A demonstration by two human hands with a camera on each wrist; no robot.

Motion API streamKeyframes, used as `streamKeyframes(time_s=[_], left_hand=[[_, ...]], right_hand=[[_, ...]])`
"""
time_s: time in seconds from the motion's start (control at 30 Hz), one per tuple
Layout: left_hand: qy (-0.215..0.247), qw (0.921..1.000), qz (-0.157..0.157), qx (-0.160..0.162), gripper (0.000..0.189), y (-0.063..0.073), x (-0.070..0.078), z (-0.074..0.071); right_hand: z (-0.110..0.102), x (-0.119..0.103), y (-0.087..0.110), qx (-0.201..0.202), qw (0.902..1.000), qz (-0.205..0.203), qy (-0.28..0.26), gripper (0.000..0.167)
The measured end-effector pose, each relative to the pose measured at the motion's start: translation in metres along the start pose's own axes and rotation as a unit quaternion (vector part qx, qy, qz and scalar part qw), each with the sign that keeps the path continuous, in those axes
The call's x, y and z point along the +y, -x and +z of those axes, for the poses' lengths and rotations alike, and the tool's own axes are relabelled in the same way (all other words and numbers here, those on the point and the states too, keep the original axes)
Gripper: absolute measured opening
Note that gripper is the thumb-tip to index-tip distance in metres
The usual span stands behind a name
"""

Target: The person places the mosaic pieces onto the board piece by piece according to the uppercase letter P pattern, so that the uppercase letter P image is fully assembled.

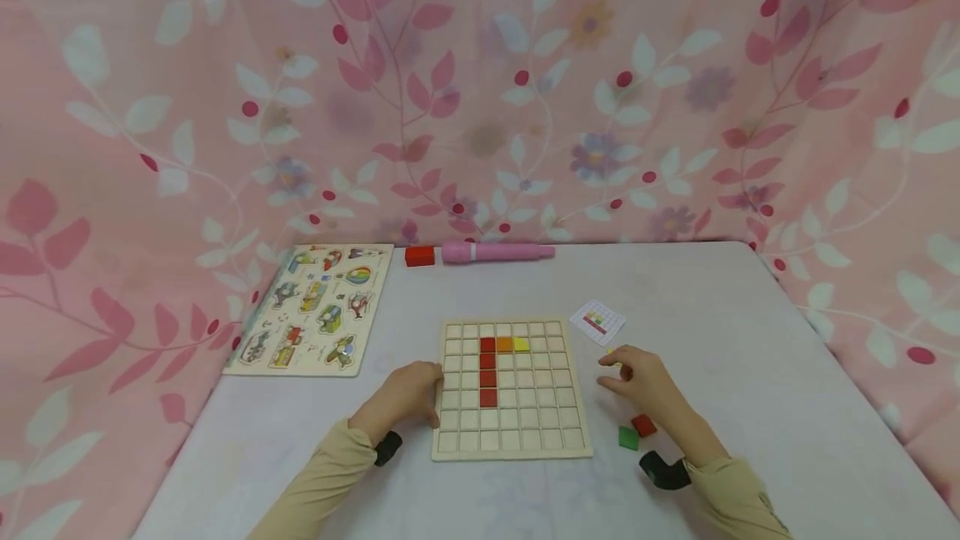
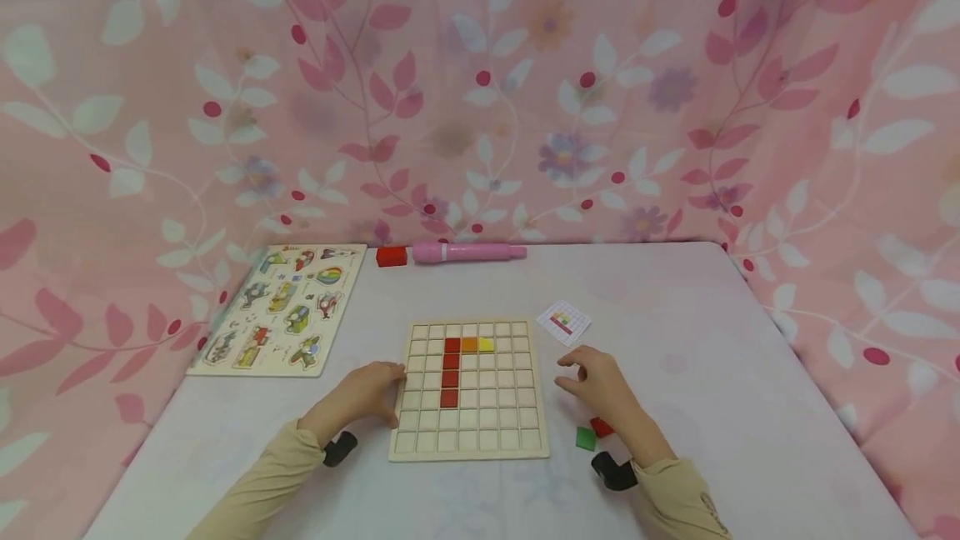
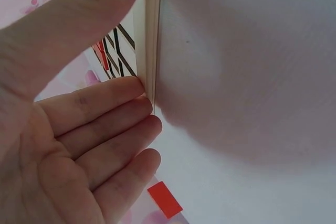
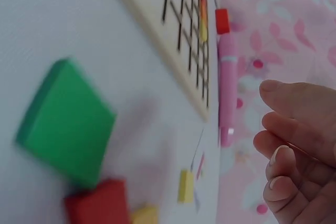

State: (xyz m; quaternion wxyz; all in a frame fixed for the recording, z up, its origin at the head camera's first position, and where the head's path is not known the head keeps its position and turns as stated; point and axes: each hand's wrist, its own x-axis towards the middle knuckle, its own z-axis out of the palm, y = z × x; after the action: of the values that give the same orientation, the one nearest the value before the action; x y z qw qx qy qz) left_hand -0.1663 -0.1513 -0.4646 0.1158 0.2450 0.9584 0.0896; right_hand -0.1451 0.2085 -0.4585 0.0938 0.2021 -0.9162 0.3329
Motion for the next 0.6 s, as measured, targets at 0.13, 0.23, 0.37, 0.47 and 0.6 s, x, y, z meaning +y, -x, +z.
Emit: streamKeyframes(time_s=[0.13,0.23,0.37,0.47,0.6], left_hand=[[-0.004,1.0000,0.002,0.003,0.055,0.000,0.000,0.002],[0.001,1.0000,-0.006,0.004,0.054,-0.001,0.001,0.000],[0.006,0.9998,-0.017,-0.004,0.052,-0.001,0.003,-0.001],[0.004,0.9998,-0.016,-0.007,0.053,0.001,0.003,0.000],[0.004,0.9999,-0.012,-0.004,0.055,0.001,0.003,-0.001]], right_hand=[[-0.008,0.008,0.016,-0.031,0.9976,0.061,0.009,0.022],[-0.012,0.013,0.025,-0.055,0.9947,0.086,0.013,0.022],[-0.015,0.020,0.036,-0.087,0.9911,0.100,0.015,0.024],[-0.017,0.023,0.041,-0.099,0.9895,0.104,0.013,0.024],[-0.018,0.025,0.046,-0.100,0.9893,0.106,0.007,0.025]])
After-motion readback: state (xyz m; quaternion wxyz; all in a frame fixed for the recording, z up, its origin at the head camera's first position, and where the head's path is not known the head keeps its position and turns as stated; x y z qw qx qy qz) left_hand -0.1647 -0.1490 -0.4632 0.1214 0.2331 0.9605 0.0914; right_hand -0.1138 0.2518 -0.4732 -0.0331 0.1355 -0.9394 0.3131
